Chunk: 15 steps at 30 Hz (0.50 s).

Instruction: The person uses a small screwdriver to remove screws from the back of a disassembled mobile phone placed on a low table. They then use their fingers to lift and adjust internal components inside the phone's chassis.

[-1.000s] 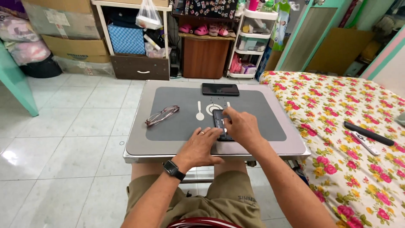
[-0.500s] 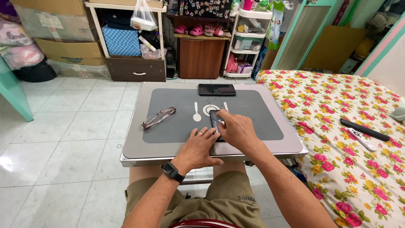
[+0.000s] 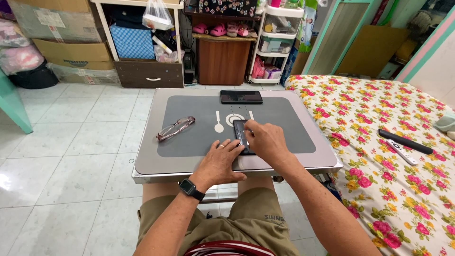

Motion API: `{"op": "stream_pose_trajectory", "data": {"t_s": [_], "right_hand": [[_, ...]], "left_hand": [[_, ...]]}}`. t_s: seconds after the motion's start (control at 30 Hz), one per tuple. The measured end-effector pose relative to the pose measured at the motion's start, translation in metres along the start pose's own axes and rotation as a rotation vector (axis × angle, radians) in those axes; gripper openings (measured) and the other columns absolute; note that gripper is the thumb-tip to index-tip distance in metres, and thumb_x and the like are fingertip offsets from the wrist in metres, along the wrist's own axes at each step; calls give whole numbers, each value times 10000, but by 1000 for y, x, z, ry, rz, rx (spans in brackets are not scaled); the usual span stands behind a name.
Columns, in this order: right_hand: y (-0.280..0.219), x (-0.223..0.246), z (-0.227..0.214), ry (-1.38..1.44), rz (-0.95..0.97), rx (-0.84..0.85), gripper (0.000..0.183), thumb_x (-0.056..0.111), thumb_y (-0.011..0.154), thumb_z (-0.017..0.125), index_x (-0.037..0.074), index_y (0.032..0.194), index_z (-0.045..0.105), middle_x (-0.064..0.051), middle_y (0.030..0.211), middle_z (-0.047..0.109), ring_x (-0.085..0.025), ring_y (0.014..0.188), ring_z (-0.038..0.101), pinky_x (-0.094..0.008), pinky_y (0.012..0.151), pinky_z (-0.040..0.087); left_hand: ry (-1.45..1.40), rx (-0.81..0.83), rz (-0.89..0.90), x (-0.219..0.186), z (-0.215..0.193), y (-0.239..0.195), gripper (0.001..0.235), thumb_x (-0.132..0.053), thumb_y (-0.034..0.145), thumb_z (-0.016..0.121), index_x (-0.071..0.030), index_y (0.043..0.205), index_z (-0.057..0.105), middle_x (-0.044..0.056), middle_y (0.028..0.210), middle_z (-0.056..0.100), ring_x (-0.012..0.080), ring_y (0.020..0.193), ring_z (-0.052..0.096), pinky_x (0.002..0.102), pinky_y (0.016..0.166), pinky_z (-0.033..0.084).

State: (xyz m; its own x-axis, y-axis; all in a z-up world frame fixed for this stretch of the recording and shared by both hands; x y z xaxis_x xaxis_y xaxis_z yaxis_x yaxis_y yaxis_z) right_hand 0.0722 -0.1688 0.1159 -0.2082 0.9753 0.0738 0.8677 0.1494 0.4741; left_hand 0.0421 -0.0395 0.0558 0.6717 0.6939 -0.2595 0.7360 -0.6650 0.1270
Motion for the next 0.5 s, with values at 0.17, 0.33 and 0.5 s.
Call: {"op": "stream_pose_trajectory", "data": {"t_s": [0.17, 0.33, 0.5], "right_hand": [[1, 9, -11, 88, 5, 69, 308, 196, 942, 653, 252, 1243, 689, -108, 678, 721, -388, 723, 756, -520, 691, 594], [3, -8, 1, -21, -7, -66, 135, 287, 966, 715, 255, 1085, 767, -90, 654, 714, -380, 715, 767, -512, 678, 600], [-3, 1, -13, 12, -30, -19, 274, 257, 928, 747, 281, 1201, 756, -87, 713, 749, -398, 779, 782, -562, 720, 604]], "left_hand": [[23, -37, 22, 8, 9, 4, 1017, -688, 775, 818, -201, 1615, 514, 85, 1683, 498, 391, 1547, 462, 625, 1292, 271], [51, -104, 73, 9, 11, 4, 993, -671, 775, 833, -174, 1590, 557, 126, 1641, 551, 419, 1515, 504, 650, 1261, 309], [62, -131, 77, 14, 19, 7, 1025, -719, 747, 838, -187, 1583, 576, 103, 1632, 567, 407, 1512, 513, 649, 1249, 320]]}}
Point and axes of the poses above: each hand's wrist, its own y-axis towards the middle knuckle, its own z-axis out of the palm, x = y × z, the point moved 9 cm from there along y, towards the middle knuckle
